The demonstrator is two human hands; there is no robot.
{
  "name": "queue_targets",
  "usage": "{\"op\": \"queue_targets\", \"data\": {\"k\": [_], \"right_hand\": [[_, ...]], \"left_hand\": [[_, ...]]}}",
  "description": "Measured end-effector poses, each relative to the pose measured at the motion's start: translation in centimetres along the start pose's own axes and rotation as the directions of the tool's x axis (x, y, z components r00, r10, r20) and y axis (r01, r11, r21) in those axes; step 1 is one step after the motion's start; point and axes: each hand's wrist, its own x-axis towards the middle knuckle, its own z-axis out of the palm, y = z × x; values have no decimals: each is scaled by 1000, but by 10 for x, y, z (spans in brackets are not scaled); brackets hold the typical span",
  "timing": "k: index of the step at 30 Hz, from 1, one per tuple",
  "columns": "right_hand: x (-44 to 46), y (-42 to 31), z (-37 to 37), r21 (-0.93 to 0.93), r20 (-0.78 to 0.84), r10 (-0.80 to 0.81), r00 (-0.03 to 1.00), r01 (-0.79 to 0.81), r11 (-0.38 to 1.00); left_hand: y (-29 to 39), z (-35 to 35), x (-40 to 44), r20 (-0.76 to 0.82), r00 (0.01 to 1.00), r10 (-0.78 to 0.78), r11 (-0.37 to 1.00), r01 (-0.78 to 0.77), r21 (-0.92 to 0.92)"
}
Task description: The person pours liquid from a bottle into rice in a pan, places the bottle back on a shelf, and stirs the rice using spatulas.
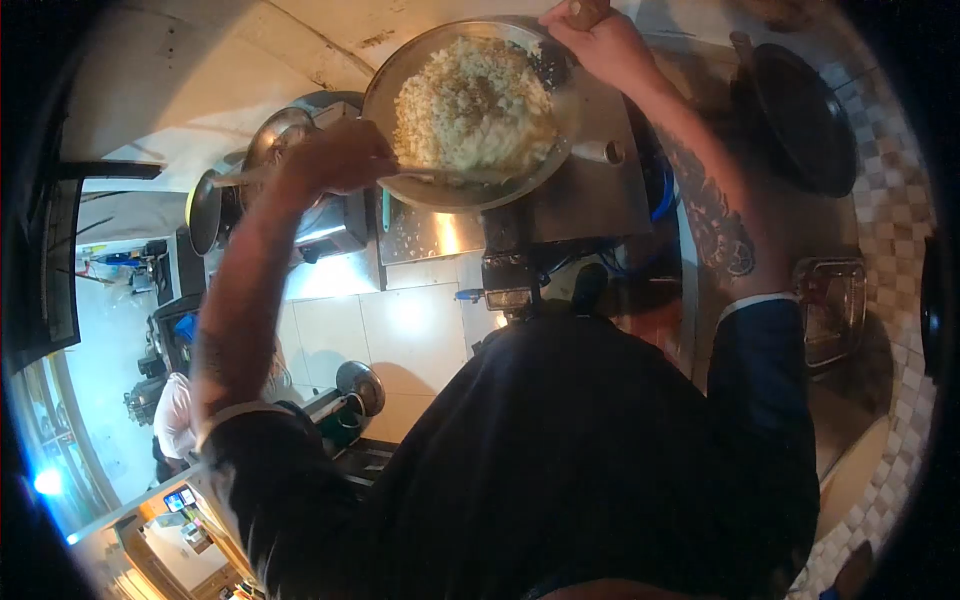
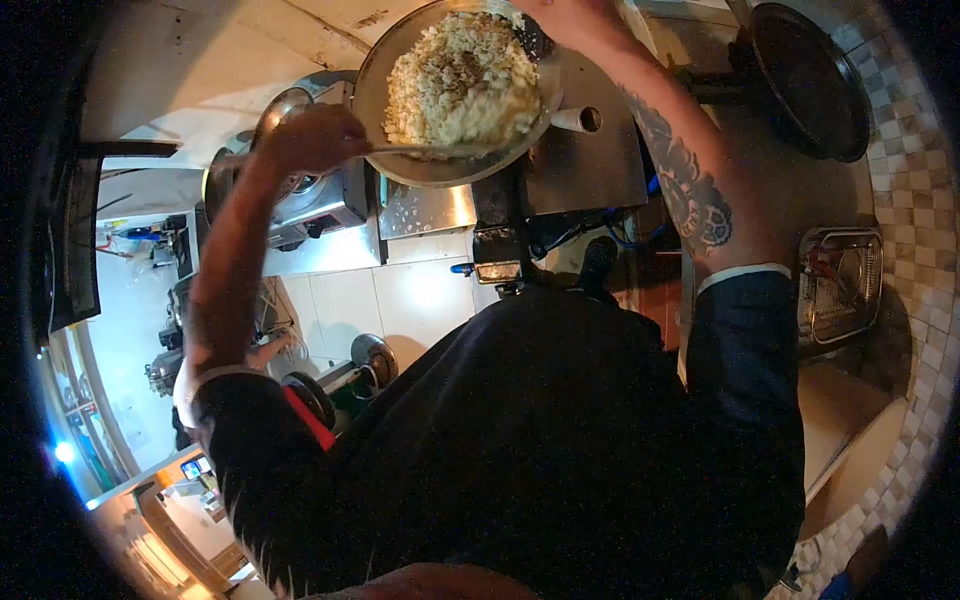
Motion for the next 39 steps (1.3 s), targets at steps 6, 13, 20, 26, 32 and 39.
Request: {"op": "queue_targets", "data": {"k": [6, 13, 20, 26, 32, 39], "right_hand": [[-7, 2, -1, 6, 3, 27, 1000, -27, 1000], [-11, -3, -9, -42, 47, 52, 998, -50, 998], [-8, 20, 9, -101, -24, -61, 998, 58, 993], [-3, 20, 29, -73, -137, -55, 989, 45, 996], [2, 12, 43, 545, -88, 216, 972, -135, 827], [-4, 20, 44, 753, 29, 365, 931, -260, 604]], "left_hand": [[-4, 80, 9, -308, 942, -133, 935, 16, -355], [-47, 41, -38, 83, 939, -333, 638, 290, -714], [-55, 24, -75, -85, 930, -358, 551, 137, -823], [-62, 148, -18, -472, 867, -161, 957, 20, -290], [-15, 105, -33, -349, 921, -170, 950, 58, -308], [-20, 96, -108, -194, 973, -126, 956, 66, -287]]}}
